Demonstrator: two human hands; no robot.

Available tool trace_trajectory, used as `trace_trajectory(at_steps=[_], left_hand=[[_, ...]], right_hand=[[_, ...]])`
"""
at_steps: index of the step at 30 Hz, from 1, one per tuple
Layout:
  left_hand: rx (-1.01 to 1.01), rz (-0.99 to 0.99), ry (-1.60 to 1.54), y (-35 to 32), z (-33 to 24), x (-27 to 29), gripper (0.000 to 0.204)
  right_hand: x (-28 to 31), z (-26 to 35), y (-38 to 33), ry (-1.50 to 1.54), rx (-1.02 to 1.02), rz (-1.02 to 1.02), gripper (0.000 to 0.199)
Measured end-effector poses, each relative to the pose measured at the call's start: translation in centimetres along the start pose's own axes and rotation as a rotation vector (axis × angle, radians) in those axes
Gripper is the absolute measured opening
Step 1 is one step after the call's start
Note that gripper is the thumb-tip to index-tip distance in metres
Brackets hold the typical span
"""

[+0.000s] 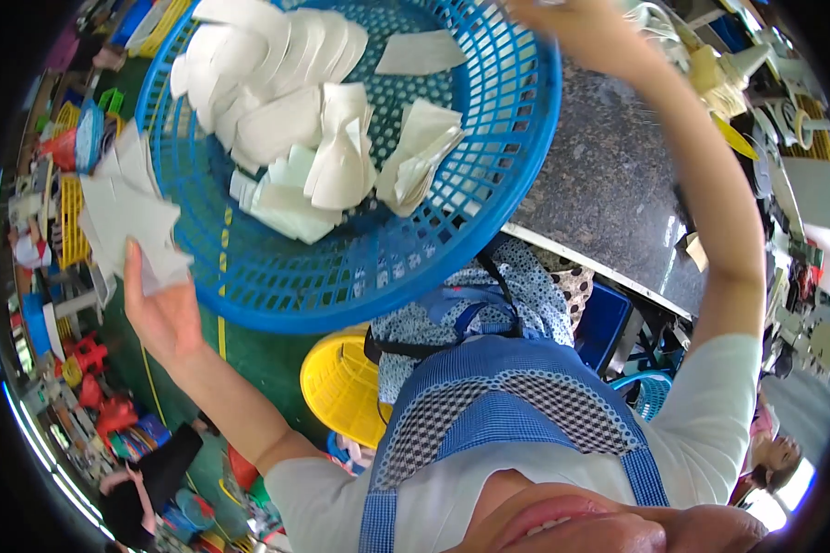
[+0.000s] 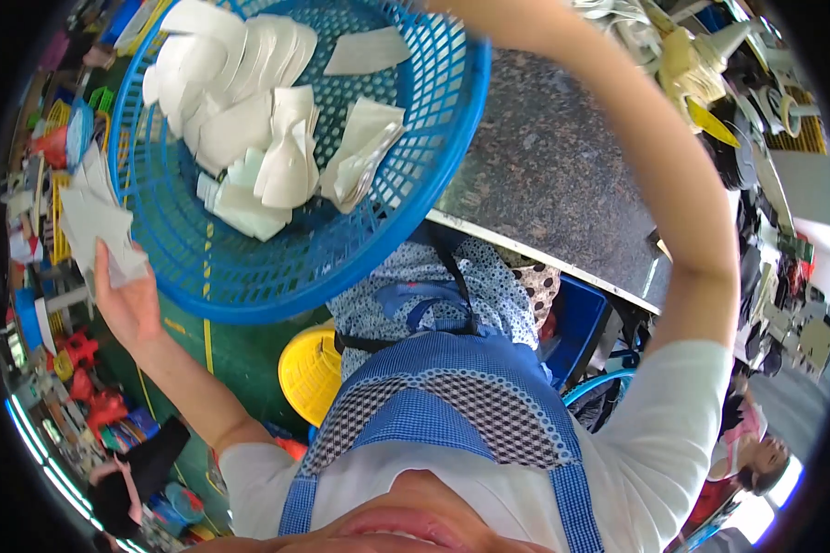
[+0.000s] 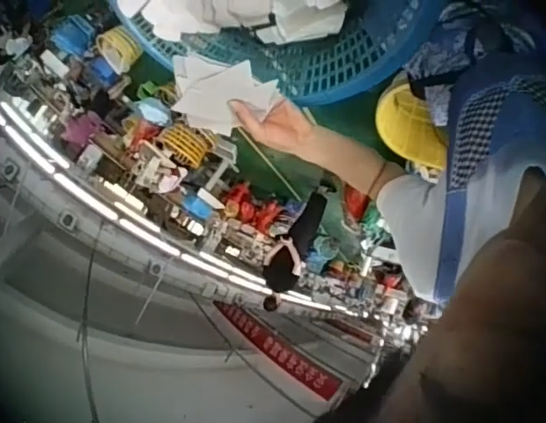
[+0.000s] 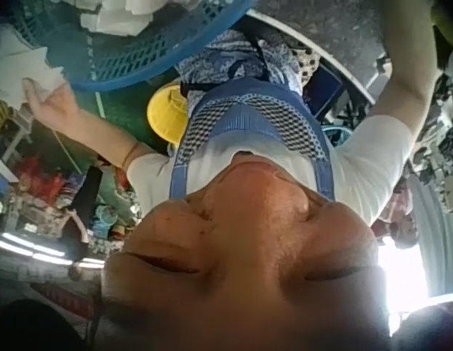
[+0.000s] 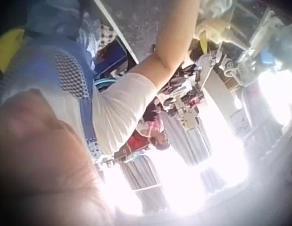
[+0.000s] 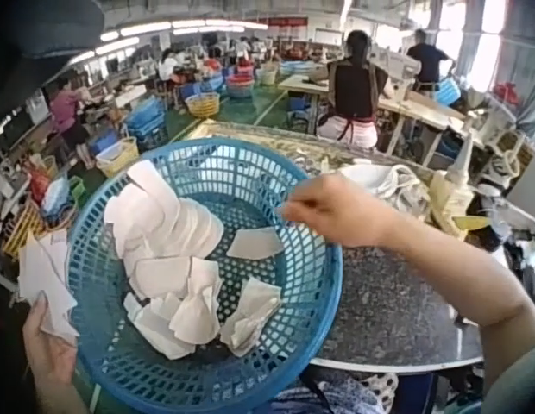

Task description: Applying adhesive to shoe components and sorting them.

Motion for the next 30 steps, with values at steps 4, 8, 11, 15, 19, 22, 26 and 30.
trace_trajectory(at_steps=[4, 8, 11, 15, 19, 22, 26, 30], left_hand=[[0.089, -0.057, -0.009, 0.8, -0.3, 5.5, 0.035], [0.013, -0.099, 0.043, -1.5, -2.0, 4.5, 0.036], [-0.019, -0.043, 0.033, -0.7, -1.2, 2.9, 0.039], [-0.010, -0.121, 0.011, -0.3, -0.5, 0.6, 0.040], [0.065, -0.038, 0.000, -0.2, -2.6, 2.8, 0.040], [0.067, -0.032, -0.048, 1.1, -0.1, -1.8, 0.040], [-0.041, -0.104, 0.032, -1.2, 0.5, -3.5, 0.040], [-0.038, -0.073, 0.183, -2.6, 0.7, -2.9, 0.041]], right_hand=[[-11.2, -0.2, 9.3, -0.379, -0.100, 0.282, 0.062], [-12.6, -0.3, 10.8, -0.335, -0.200, 0.375, 0.083], [-11.8, -1.6, 10.5, -0.269, -0.278, 0.522, 0.070], [-11.0, -0.1, 10.6, -0.151, -0.215, 0.361, 0.051], [-3.1, 2.3, 8.0, 0.297, -0.054, 0.202, 0.039], [7.0, -1.0, 0.2, 0.653, -0.078, -0.208, 0.044], [4.9, 1.7, -1.0, 0.646, -0.262, -0.207, 0.049], [0.0, 0.7, 0.0, 0.766, -0.164, 0.048, 0.050]])
Point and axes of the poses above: each hand's wrist, its own y-axis towards the middle knuckle, its own x-axis out of the back of the hand, z = x × y, the point moved 1 cm from there along y, towards the middle knuckle, and after that the axes turned 1 degree about -y, right-handed, at the moved point
